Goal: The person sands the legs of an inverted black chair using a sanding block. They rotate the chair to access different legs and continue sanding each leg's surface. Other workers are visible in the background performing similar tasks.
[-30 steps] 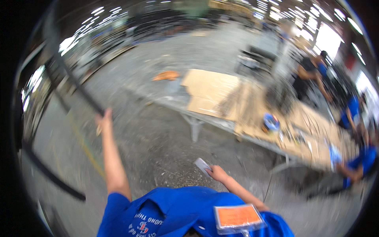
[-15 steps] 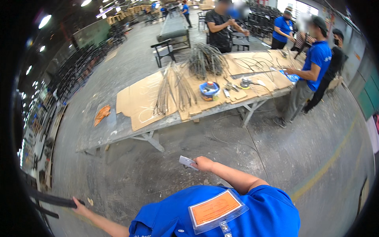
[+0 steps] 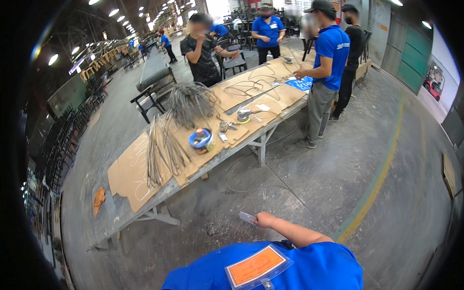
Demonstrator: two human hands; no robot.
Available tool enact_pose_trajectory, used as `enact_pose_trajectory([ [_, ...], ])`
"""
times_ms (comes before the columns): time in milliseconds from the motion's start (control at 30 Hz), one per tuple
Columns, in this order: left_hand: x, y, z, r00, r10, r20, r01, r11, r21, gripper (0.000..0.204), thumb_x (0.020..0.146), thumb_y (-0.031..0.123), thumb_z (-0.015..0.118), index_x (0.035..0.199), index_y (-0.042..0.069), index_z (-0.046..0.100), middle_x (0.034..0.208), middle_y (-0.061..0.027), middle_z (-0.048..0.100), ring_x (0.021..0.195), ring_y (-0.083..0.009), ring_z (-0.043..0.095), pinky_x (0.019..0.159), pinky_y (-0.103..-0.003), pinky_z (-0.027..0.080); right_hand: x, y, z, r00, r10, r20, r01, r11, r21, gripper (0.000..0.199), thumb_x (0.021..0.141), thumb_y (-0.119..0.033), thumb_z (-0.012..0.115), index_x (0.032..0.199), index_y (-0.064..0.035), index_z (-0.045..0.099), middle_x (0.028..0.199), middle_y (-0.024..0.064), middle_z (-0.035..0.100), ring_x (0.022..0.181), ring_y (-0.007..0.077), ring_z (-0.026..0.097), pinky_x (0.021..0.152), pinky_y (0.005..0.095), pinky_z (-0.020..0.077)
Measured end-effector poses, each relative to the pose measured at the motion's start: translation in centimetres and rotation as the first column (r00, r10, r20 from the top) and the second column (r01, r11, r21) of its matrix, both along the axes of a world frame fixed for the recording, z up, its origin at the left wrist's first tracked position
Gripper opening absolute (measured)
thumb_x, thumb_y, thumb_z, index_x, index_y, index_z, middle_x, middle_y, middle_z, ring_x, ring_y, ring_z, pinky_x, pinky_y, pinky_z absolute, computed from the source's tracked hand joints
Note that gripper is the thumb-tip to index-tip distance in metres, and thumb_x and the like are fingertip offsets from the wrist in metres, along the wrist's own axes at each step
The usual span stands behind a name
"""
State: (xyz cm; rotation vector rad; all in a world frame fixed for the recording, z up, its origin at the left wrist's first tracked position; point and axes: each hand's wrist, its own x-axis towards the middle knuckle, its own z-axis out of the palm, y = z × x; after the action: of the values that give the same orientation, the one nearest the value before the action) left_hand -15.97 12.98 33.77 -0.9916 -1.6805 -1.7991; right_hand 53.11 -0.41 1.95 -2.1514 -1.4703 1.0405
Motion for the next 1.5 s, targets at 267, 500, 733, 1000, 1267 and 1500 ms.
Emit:
enact_pose_trajectory([
  [267, 14.1, 6.7, -7.6, 0.907, -0.353, 0.228, 0.404, 0.882, -0.242, 0.057, 0.076, 0.033, 0.072, 0.113, -0.008, 0.054, 0.107, -0.0227, 0.060, 0.095, -0.0297, 0.057, 0.081, -0.042, 0.048, 5.9, -0.7, -2.7, 0.996, -0.080, -0.034, 0.077, 0.994, -0.076, 0.039, 0.087, -0.041, 0.051, 0.099, -0.0064, 0.066, 0.090, 0.0215, 0.064, 0.085, 0.0378, 0.062, 0.077, 0.0457, 0.0473],
  [500, 21.6, 12.2, -16.0, 0.692, -0.434, 0.577, 0.705, 0.579, -0.409, 0.056, 0.077, 0.034, 0.071, 0.112, -0.007, 0.055, 0.106, -0.0217, 0.060, 0.094, -0.0283, 0.058, 0.080, -0.041, 0.048, 7.1, 3.6, -3.6, 0.996, -0.057, -0.063, 0.060, 0.997, 0.043, 0.042, 0.088, -0.042, 0.050, 0.101, -0.0054, 0.065, 0.091, 0.0217, 0.064, 0.086, 0.0380, 0.061, 0.077, 0.0453, 0.0468],
  [733, 22.8, 17.4, -26.0, 0.416, -0.307, 0.856, 0.906, 0.219, -0.361, 0.055, 0.078, 0.034, 0.070, 0.111, -0.006, 0.055, 0.105, -0.0208, 0.061, 0.093, -0.0268, 0.058, 0.079, -0.040, 0.048, 7.9, 9.5, 0.2, 0.996, -0.088, -0.010, 0.089, 0.989, 0.118, 0.044, 0.089, -0.045, 0.049, 0.097, -0.0037, 0.064, 0.088, 0.0220, 0.064, 0.083, 0.0379, 0.061, 0.074, 0.0457, 0.0463],
  [1000, 41.8, 23.9, -29.4, -0.029, -0.243, 0.970, 0.770, -0.624, -0.133, 0.033, 0.085, 0.020, 0.064, 0.109, -0.001, 0.056, 0.090, -0.0106, 0.064, 0.085, -0.0175, 0.062, 0.074, -0.028, 0.049, 5.6, 20.9, 10.7, 0.988, -0.056, -0.145, 0.107, 0.921, 0.376, 0.038, 0.090, -0.038, 0.051, 0.095, -0.0026, 0.063, 0.082, 0.0222, 0.063, 0.077, 0.0388, 0.061, 0.068, 0.0430, 0.0467],
  [1267, 53.9, 28.1, -22.5, -0.550, 0.169, 0.818, 0.518, -0.699, 0.493, 0.056, 0.087, 0.021, 0.060, 0.134, 0.008, 0.033, 0.128, -0.0126, 0.046, 0.115, -0.0285, 0.049, 0.094, -0.044, 0.040, 3.0, 28.8, 15.9, 0.977, 0.031, -0.212, 0.066, 0.899, 0.432, 0.032, 0.090, -0.031, 0.054, 0.093, -0.0003, 0.063, 0.083, 0.0217, 0.063, 0.074, 0.0354, 0.061, 0.067, 0.0404, 0.0465],
  [1500, 55.6, 32.4, -24.0, -0.473, 0.096, 0.876, 0.746, -0.486, 0.456, 0.034, 0.087, 0.011, 0.059, 0.119, 0.006, 0.048, 0.116, -0.0072, 0.055, 0.107, -0.0243, 0.053, 0.092, -0.041, 0.041, 5.8, 31.7, 13.6, 0.953, 0.036, -0.299, 0.072, 0.936, 0.344, 0.034, 0.087, -0.033, 0.059, 0.094, -0.0005, 0.063, 0.087, 0.0190, 0.065, 0.079, 0.0317, 0.063, 0.071, 0.0376, 0.0478],
])
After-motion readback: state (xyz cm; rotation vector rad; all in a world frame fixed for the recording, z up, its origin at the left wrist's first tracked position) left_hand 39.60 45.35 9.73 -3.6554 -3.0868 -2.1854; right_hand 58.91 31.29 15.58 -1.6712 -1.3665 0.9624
